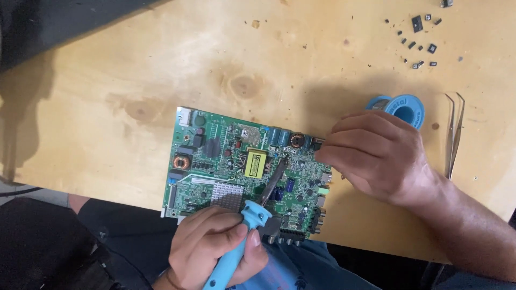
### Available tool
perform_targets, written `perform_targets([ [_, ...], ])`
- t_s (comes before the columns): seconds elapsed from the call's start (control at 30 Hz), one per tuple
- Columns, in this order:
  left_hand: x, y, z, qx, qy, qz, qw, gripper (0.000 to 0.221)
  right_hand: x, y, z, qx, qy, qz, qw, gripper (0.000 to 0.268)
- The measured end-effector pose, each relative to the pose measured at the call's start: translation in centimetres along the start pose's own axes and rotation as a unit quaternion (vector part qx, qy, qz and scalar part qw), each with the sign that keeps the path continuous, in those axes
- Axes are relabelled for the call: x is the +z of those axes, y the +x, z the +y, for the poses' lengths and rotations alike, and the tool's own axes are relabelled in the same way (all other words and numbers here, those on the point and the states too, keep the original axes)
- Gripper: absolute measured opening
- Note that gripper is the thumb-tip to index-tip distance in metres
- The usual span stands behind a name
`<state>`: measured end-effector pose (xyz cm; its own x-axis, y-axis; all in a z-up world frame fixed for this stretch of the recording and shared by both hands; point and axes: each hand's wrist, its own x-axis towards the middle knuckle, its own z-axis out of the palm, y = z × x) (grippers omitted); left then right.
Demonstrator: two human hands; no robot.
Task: Soldering electronic components onto a printed circuit board using a soldering iron and solder wire.
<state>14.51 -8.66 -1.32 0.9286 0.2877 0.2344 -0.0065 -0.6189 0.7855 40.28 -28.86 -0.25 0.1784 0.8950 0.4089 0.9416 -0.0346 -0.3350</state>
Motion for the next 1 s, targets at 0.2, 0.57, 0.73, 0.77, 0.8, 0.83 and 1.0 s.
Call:
perform_targets([
  [0.2,-0.3,-1.8,-1.2,-0.105,0.032,-0.146,0.983,0.027,0.1,0.3,-0.3,0.007,-0.005,-0.019,1.0,0.006],
  [0.57,-0.5,-0.3,-0.4,-0.075,0.029,-0.127,0.989,0.028,0.2,0.8,-0.6,0.014,0.011,-0.023,1.0,0.012],
  [0.73,-0.5,-0.5,0.1,-0.031,-0.009,-0.054,0.998,0.019,-0.1,0.7,-0.4,0.014,0.017,-0.033,0.999,0.011],
  [0.77,-0.2,-0.9,-0.1,-0.031,-0.01,-0.055,0.998,0.019,-0.2,0.5,-0.4,0.015,0.017,-0.034,0.999,0.011],
  [0.8,0.1,-1.3,-0.2,-0.008,-0.011,-0.04,0.999,0.027,-0.2,0.4,-0.4,0.019,0.02,-0.041,0.999,0.01],
  [0.83,0.4,-1.7,-0.4,0.015,-0.013,-0.025,0.999,0.038,-0.3,0.3,-0.3,0.024,0.023,-0.049,0.998,0.009],
  [1.0,0.4,-2.4,-0.7,0.004,-0.011,-0.041,0.999,0.036,-0.3,0.0,-0.2,0.024,0.015,-0.058,0.998,0.009],
])
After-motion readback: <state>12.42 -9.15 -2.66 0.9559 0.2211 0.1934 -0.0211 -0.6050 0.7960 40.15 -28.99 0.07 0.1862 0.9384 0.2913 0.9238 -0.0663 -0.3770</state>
